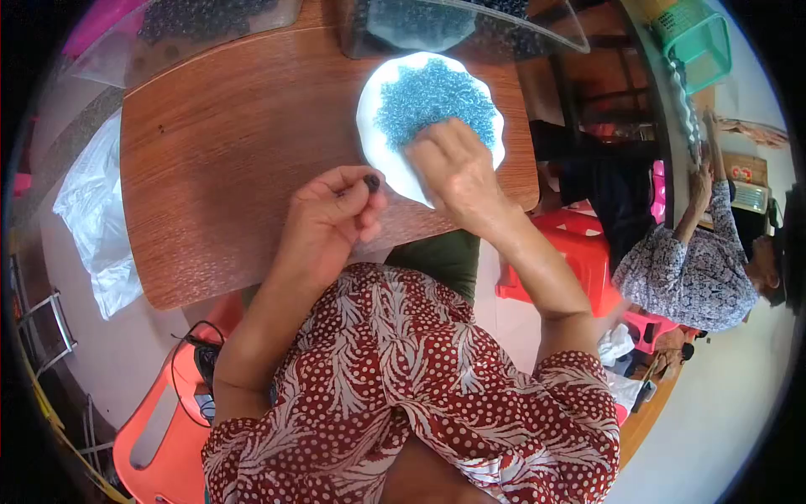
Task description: Picking black beads from a container and placing them into a bowl containing blue beads.
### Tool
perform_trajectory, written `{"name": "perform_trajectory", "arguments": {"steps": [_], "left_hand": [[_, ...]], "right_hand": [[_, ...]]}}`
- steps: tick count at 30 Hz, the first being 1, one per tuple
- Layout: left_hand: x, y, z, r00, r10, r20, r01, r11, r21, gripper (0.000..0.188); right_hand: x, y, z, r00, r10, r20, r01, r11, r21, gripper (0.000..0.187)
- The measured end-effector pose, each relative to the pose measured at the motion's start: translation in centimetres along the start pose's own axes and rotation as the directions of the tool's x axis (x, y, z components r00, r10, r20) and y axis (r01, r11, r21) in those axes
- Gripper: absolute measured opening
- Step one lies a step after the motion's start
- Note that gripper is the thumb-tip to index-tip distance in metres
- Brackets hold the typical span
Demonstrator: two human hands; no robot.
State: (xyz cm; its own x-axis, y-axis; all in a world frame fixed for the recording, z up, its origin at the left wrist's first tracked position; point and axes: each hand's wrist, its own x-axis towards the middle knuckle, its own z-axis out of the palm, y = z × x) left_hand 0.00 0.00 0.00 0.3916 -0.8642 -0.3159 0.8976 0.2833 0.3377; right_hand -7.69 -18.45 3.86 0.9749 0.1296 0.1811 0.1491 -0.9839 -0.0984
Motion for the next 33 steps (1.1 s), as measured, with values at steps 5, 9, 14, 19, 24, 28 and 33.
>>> {"name": "perform_trajectory", "arguments": {"steps": [5,9,14,19,24,28,33], "left_hand": [[-0.9,0.2,0.2,0.999,0.007,-0.037,-0.007,1.000,-0.003,0.016],[-0.2,0.0,0.5,1.000,0.008,-0.010,-0.008,1.000,-0.014,0.016],[-0.2,0.0,0.3,1.000,0.008,0.007,-0.008,1.000,0.005,0.016],[-0.5,0.0,0.2,1.000,0.020,-0.002,-0.020,1.000,-0.002,0.016],[-0.5,0.0,0.1,0.999,0.026,0.023,-0.025,0.999,-0.020,0.016],[-0.6,0.0,0.0,1.000,0.012,0.015,-0.012,1.000,-0.004,0.017],[-0.6,0.1,0.0,1.000,0.008,0.021,-0.009,1.000,0.015,0.019]], "right_hand": [[-1.4,0.1,-1.7,0.909,0.319,-0.267,-0.240,0.927,0.288,0.016],[-2.5,0.2,-1.1,0.945,0.262,-0.194,-0.208,0.943,0.262,0.020],[-1.9,-0.6,-0.8,0.956,0.251,-0.154,-0.194,0.930,0.312,0.027],[-2.5,0.3,-1.3,0.901,0.378,-0.213,-0.284,0.884,0.370,0.017],[-2.8,-0.4,-1.4,0.915,0.363,-0.174,-0.293,0.897,0.331,0.014],[-2.3,-0.6,-0.9,0.933,0.301,-0.197,-0.248,0.935,0.254,0.016],[-2.1,-0.4,0.0,0.957,0.225,-0.181,-0.198,0.968,0.157,0.018]]}}
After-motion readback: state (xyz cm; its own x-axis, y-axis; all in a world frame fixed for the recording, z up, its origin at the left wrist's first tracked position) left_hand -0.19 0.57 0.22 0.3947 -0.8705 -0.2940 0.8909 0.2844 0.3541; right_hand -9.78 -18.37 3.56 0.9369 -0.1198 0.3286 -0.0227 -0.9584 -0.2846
